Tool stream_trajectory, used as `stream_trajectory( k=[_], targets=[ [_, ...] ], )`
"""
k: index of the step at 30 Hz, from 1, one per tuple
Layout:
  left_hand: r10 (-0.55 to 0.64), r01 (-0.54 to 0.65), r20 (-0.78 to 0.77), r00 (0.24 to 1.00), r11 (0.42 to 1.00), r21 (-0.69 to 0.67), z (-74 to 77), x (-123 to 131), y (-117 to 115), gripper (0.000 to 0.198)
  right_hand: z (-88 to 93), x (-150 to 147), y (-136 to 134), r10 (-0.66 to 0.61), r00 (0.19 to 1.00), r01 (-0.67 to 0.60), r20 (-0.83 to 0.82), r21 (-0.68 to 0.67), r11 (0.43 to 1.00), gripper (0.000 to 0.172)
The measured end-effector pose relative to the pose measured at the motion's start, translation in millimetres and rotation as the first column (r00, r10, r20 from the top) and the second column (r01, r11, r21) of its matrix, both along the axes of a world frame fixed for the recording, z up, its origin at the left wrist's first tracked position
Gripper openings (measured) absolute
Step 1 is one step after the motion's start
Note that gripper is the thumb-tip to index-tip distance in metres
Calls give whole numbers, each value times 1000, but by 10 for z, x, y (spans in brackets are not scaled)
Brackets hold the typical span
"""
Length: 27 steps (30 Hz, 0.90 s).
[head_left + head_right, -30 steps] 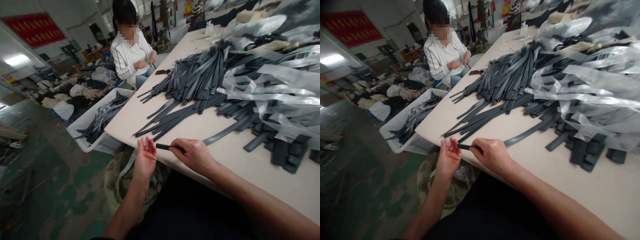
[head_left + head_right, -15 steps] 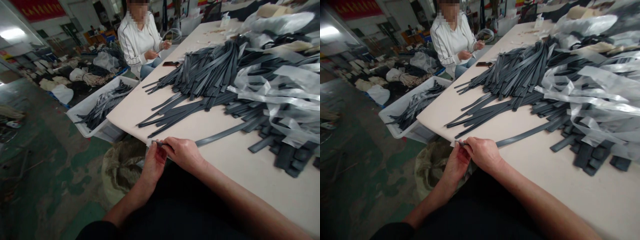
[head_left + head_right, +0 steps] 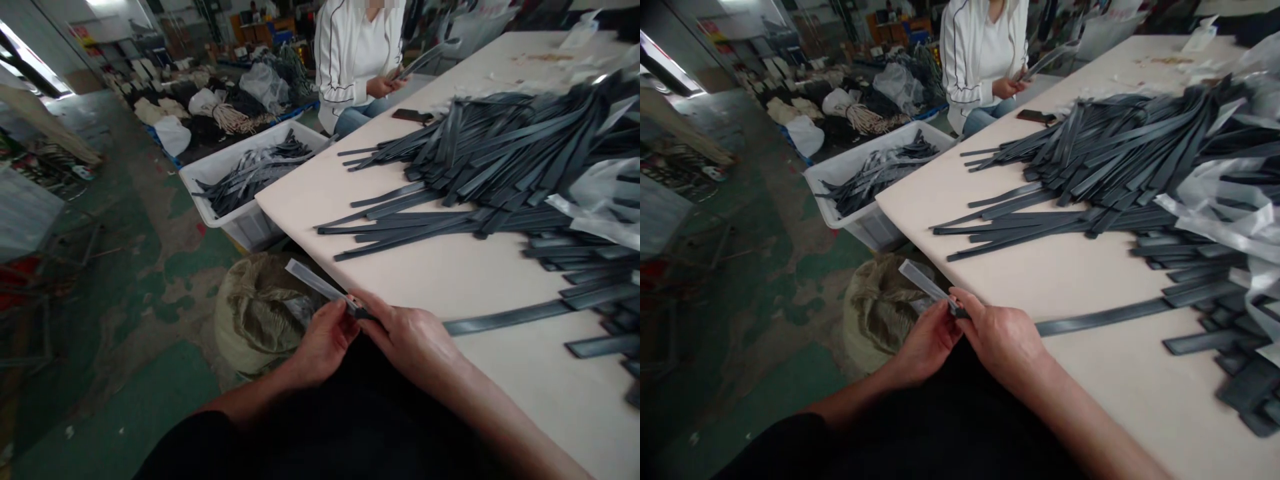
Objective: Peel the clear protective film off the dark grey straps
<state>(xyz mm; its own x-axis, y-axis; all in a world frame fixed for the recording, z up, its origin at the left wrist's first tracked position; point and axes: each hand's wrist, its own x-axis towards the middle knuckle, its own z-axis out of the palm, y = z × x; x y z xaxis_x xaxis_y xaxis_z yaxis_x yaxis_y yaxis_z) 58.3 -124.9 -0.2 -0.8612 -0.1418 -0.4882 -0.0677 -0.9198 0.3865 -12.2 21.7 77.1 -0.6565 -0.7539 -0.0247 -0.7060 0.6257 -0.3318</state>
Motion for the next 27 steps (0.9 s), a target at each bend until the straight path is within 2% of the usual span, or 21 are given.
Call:
stream_trajectory(
  k=[3, 5, 7, 12, 14, 17, 19, 21, 25, 27],
  targets=[
    [177, -175, 77, 981, 984, -30, 10, -43, -234, 20, 127, 68, 291, 16, 999, -12, 32, -120, 993, 43],
    [238, -235, 99, 966, 971, -44, -2, -49, -351, 18, 218, 140, 486, 27, 999, -19, 42, -175, 984, 41],
    [201, -199, 95, 975, 979, -36, -17, -20, -327, 20, 254, 216, 517, 9, 1000, -4, 28, -172, 985, 40],
    [-21, 20, 15, 1000, 999, 31, -29, 96, -20, 23, 119, 259, 124, -50, 986, 62, 156, -72, 995, 42],
    [6, -7, 24, 1000, 999, 31, -29, 105, -57, 21, 113, 258, 133, -59, 985, 75, 163, -91, 993, 45],
    [138, -140, 89, 987, 990, 19, -23, 102, -242, 13, 206, 306, 390, -42, 988, 68, 148, -172, 983, 46],
    [151, -155, 108, 983, 988, 26, -15, 111, -292, 10, 261, 352, 525, -48, 991, 71, 127, -186, 980, 43],
    [94, -99, 102, 990, 994, 48, -5, 136, -218, 12, 251, 377, 509, -65, 993, 80, 101, -156, 984, 41],
    [-116, 115, 17, 993, 991, 70, -12, 188, 57, 21, 76, 334, 231, -102, 984, 114, 147, -73, 991, 42],
    [-139, 139, -15, 990, 990, 34, -39, 173, 80, 25, 18, 316, 192, -125, 980, 136, 156, -60, 989, 43]
  ],
)
